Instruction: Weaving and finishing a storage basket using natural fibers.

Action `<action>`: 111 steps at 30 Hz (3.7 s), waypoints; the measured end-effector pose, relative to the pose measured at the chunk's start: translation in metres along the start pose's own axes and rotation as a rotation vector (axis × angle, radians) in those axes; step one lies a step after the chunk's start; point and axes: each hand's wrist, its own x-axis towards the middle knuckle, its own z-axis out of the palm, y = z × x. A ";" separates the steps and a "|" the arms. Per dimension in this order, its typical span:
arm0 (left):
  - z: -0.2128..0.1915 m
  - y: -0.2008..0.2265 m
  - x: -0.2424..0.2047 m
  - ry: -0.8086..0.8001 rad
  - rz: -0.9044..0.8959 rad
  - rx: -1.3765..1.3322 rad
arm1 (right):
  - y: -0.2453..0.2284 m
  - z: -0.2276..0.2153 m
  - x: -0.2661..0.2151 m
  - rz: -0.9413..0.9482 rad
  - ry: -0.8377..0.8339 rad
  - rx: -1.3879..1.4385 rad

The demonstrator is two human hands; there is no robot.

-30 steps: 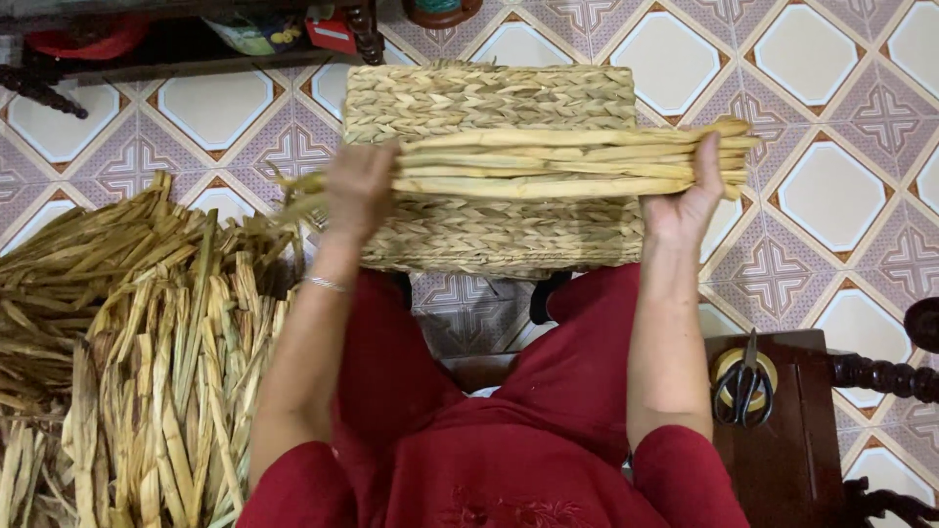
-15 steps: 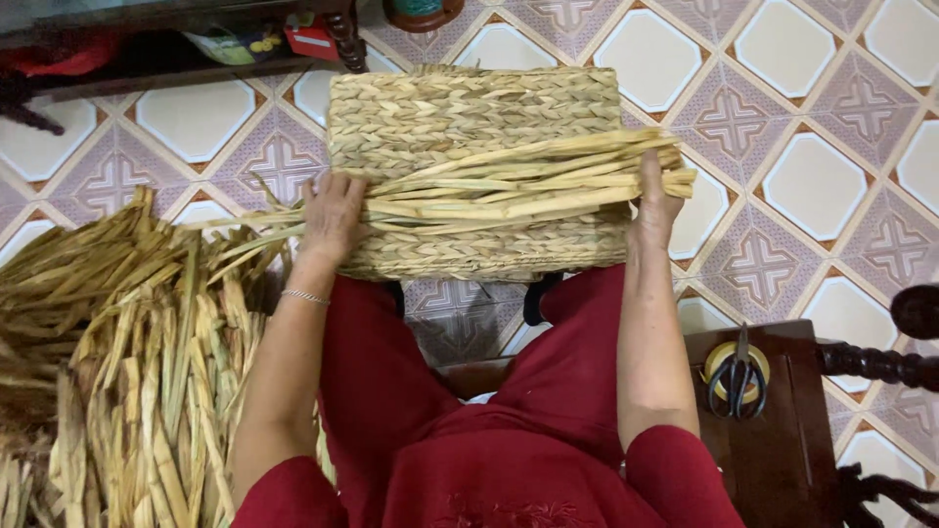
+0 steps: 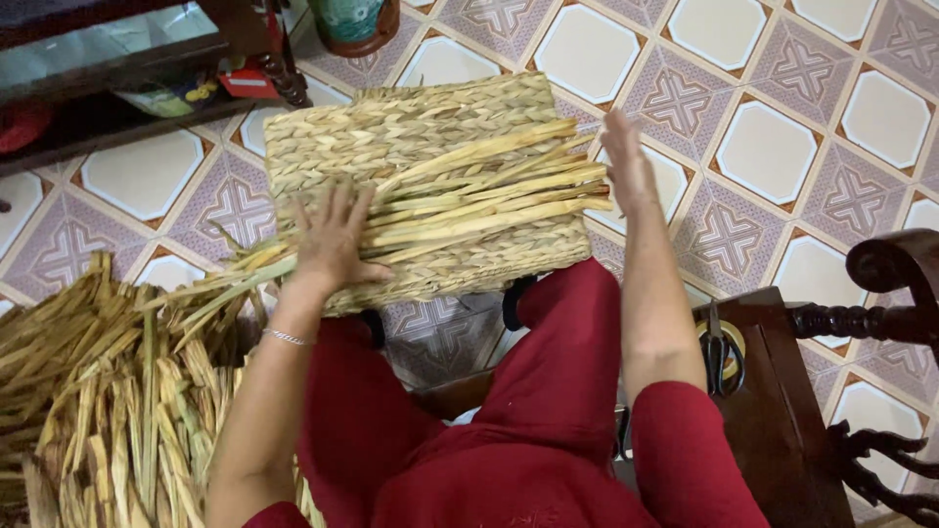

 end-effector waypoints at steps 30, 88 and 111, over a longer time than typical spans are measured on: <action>0.081 -0.087 -0.264 0.798 -0.264 -0.269 | 0.107 -0.076 -0.027 -0.326 0.220 0.263; 0.102 -0.094 -0.372 0.613 -0.648 -0.837 | -0.030 0.209 -0.137 0.170 -0.746 0.953; 0.201 -0.179 -0.238 0.789 -0.765 -0.126 | -0.019 0.300 -0.266 0.449 -0.876 0.217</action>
